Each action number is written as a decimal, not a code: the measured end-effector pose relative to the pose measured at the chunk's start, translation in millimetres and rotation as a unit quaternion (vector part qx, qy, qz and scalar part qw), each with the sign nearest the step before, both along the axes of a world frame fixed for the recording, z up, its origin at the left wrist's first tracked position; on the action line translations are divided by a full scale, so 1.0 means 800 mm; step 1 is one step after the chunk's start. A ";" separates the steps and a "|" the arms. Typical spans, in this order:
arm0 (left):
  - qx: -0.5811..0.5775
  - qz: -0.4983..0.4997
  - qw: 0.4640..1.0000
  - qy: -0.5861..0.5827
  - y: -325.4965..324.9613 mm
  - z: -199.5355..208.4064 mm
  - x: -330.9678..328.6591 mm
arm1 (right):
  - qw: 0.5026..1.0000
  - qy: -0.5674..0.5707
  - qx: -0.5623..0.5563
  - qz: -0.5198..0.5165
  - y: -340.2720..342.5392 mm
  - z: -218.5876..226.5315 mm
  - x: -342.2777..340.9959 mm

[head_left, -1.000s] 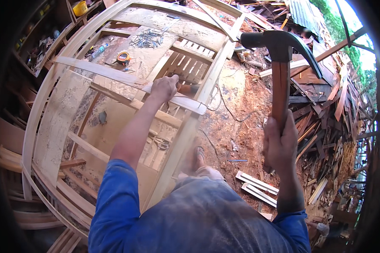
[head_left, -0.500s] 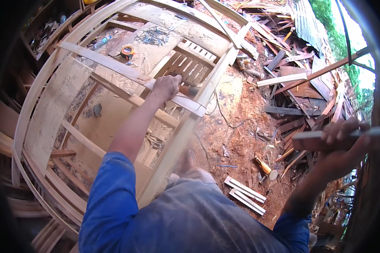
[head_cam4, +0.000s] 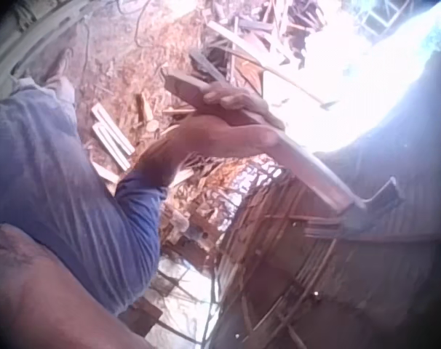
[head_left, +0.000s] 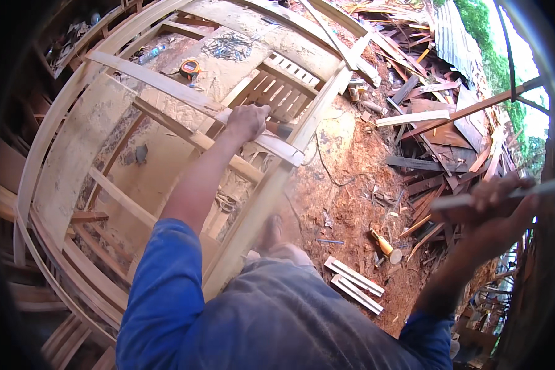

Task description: The person assembles a wooden frame by using a hammer to drive nails into the joints, positioning wooden slats, and using a measuring tape to check dimensions.

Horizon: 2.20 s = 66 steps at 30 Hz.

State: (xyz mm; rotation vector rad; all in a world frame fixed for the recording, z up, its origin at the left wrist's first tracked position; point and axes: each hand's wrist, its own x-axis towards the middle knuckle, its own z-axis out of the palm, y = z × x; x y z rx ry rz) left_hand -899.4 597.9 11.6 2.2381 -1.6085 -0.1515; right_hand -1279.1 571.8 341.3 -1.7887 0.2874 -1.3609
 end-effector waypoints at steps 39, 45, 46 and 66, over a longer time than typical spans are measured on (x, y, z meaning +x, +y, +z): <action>-0.076 0.022 0.996 0.028 -0.006 -0.005 -0.010 | 0.820 0.549 0.145 -0.066 0.059 -0.180 0.004; -0.300 0.139 0.939 0.093 0.042 0.013 -0.023 | 0.957 0.268 0.087 -0.062 0.055 -0.165 0.009; -0.310 0.201 0.916 0.156 0.053 0.027 -0.042 | 0.954 0.287 0.056 -0.065 0.046 -0.199 -0.002; -0.171 0.316 0.695 0.623 0.617 0.075 -0.685 | 0.832 0.484 0.241 0.123 0.048 -0.354 -0.067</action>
